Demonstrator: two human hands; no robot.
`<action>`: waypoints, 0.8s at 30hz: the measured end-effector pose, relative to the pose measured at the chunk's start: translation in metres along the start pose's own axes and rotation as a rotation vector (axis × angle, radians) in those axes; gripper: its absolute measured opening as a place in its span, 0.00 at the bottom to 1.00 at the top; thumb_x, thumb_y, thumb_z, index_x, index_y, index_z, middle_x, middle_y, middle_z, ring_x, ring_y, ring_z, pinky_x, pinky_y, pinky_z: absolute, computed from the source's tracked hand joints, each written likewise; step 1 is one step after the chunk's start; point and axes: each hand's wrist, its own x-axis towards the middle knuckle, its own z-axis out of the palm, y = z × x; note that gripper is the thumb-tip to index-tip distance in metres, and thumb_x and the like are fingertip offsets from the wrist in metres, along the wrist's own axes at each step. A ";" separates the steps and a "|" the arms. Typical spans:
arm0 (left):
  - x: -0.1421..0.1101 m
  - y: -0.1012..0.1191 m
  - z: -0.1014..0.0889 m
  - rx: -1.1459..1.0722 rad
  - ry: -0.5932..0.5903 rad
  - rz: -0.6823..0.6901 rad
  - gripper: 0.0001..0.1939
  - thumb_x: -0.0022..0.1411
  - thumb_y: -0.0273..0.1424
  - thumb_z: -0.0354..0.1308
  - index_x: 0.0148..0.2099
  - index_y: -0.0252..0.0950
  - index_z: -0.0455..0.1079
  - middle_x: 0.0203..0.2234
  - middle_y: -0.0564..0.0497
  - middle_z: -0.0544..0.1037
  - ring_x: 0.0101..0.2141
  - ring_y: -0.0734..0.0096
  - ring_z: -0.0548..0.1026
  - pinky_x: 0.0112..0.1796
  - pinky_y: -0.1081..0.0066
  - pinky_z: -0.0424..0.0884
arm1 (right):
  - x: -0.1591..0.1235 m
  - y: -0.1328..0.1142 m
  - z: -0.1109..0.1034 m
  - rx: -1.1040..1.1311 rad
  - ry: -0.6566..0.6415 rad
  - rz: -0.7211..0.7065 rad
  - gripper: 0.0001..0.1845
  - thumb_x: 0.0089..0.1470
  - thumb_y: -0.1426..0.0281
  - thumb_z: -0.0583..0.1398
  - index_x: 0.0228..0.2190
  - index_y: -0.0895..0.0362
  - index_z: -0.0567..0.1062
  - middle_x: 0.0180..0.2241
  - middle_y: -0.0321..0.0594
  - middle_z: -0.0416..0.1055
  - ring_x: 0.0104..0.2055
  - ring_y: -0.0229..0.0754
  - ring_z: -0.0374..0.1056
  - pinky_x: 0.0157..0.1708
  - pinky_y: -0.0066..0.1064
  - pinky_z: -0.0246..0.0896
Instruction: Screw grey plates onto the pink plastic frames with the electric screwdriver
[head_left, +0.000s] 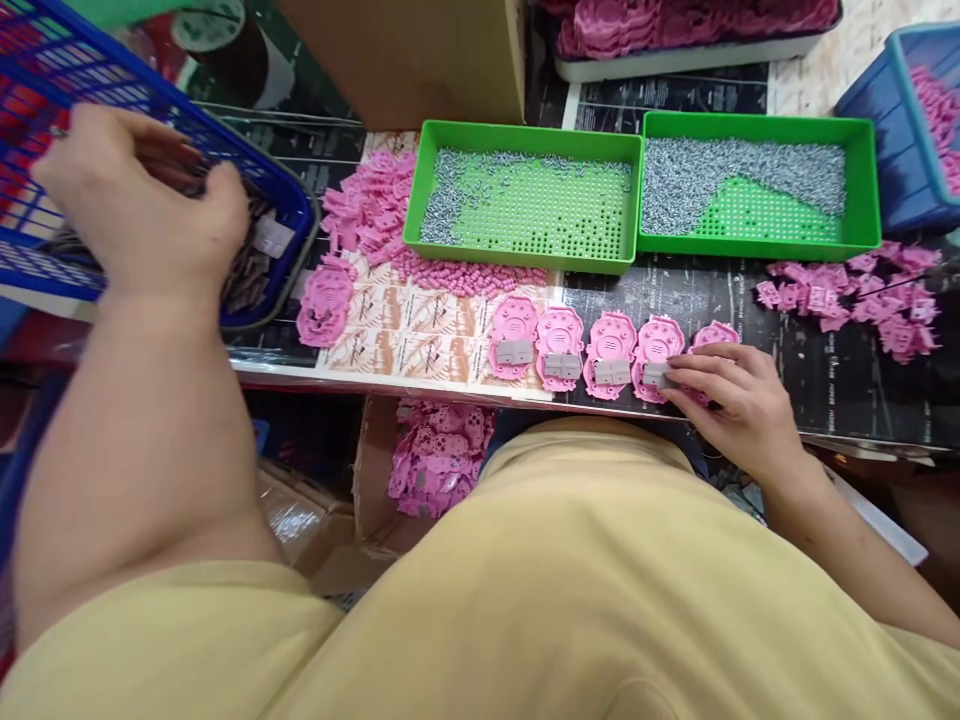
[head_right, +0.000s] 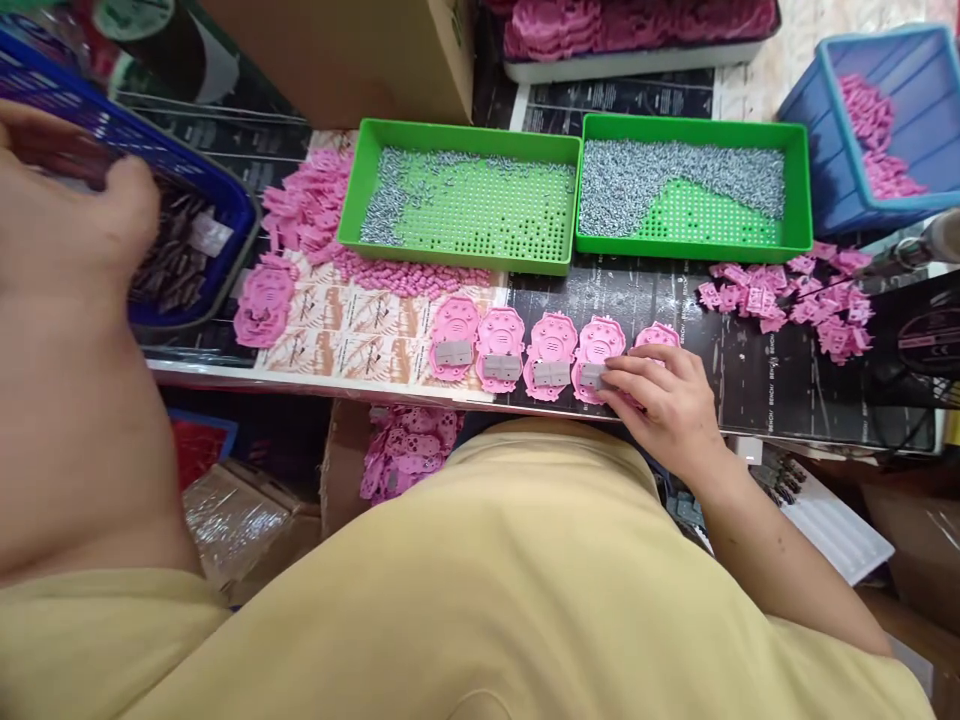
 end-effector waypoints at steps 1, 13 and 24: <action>-0.010 0.022 -0.011 -0.146 -0.123 0.029 0.24 0.52 0.43 0.70 0.46 0.35 0.71 0.31 0.62 0.79 0.28 0.83 0.74 0.35 0.72 0.78 | 0.001 0.000 0.002 -0.010 -0.004 -0.009 0.11 0.52 0.69 0.67 0.38 0.53 0.76 0.39 0.35 0.80 0.43 0.45 0.73 0.42 0.40 0.67; -0.123 0.301 -0.088 -1.530 -1.070 -0.213 0.15 0.58 0.34 0.63 0.46 0.36 0.67 0.33 0.50 0.81 0.33 0.72 0.81 0.27 0.78 0.70 | 0.015 -0.018 -0.012 0.320 0.207 0.063 0.25 0.47 0.70 0.70 0.47 0.54 0.72 0.44 0.47 0.77 0.47 0.46 0.75 0.47 0.39 0.74; -0.118 0.329 -0.081 -1.237 -0.954 0.284 0.18 0.66 0.32 0.58 0.57 0.36 0.65 0.48 0.46 0.80 0.46 0.68 0.79 0.43 0.70 0.73 | -0.022 0.026 -0.032 0.215 0.101 0.287 0.09 0.52 0.67 0.67 0.38 0.49 0.79 0.39 0.38 0.80 0.44 0.45 0.75 0.45 0.41 0.73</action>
